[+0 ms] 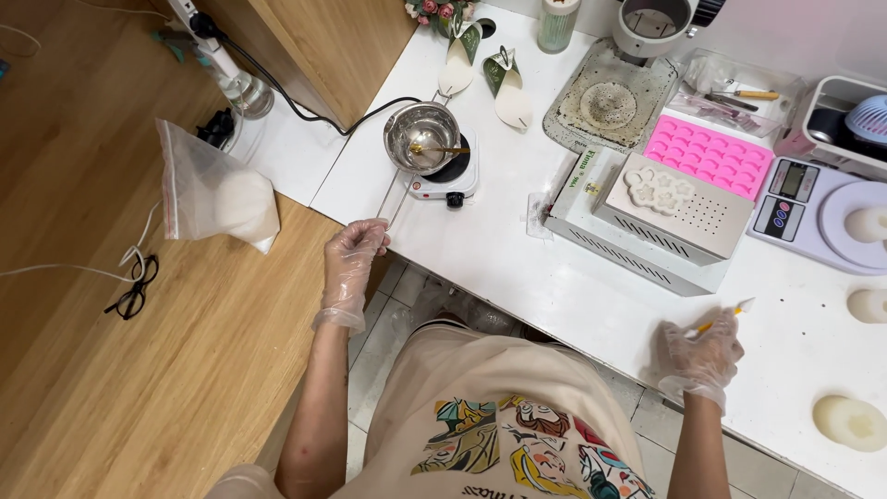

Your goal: The person is melting wax on a heater, adding ingredients with a spoon, and pouring the melted wax into a mold to make decorative candles.

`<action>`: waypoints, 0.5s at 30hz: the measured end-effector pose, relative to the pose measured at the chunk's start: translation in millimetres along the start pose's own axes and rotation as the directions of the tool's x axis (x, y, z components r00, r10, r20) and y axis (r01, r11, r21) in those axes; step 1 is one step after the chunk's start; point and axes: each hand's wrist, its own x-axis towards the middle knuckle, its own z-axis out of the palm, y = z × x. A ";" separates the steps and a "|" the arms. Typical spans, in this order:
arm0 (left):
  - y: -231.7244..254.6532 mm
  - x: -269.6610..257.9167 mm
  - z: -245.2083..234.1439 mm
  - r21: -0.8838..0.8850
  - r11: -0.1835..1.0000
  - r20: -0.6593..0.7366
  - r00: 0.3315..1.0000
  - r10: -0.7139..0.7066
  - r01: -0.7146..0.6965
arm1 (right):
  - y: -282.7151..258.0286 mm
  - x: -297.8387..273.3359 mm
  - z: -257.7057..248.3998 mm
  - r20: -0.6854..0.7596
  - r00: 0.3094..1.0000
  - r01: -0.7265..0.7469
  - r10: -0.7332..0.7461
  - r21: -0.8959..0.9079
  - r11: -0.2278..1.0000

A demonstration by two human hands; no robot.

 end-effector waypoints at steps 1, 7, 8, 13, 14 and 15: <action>0.0 0.3 -0.2 0.000 1.000 -0.002 1.000 -0.002 0.002 | 6.2 4.9 5.5 0.001 1.000 0.001 -0.001 -0.002 1.000; -15.9 14.1 -12.1 0.120 0.991 -0.068 0.995 0.072 -0.064 | 35.7 12.4 24.7 -0.023 0.990 0.137 -0.138 -0.058 0.989; -17.2 15.4 -14.1 0.143 0.987 -0.071 0.994 0.082 -0.071 | 37.4 10.6 24.2 -0.016 0.993 0.119 -0.120 -0.031 0.992; 11.2 30.7 -11.5 0.337 0.940 -0.085 0.996 -0.023 0.050 | 62.3 21.8 36.8 -0.017 0.996 0.091 -0.091 0.001 0.996; 10.9 42.5 -14.1 0.402 0.903 -0.076 0.989 -0.131 0.150 | 65.3 24.3 38.6 -0.016 0.994 0.110 -0.110 -0.011 0.994; 10.6 54.2 -16.7 0.466 0.851 -0.075 0.969 -0.237 0.244 | 68.3 26.6 40.4 -0.014 0.992 0.128 -0.128 -0.022 0.992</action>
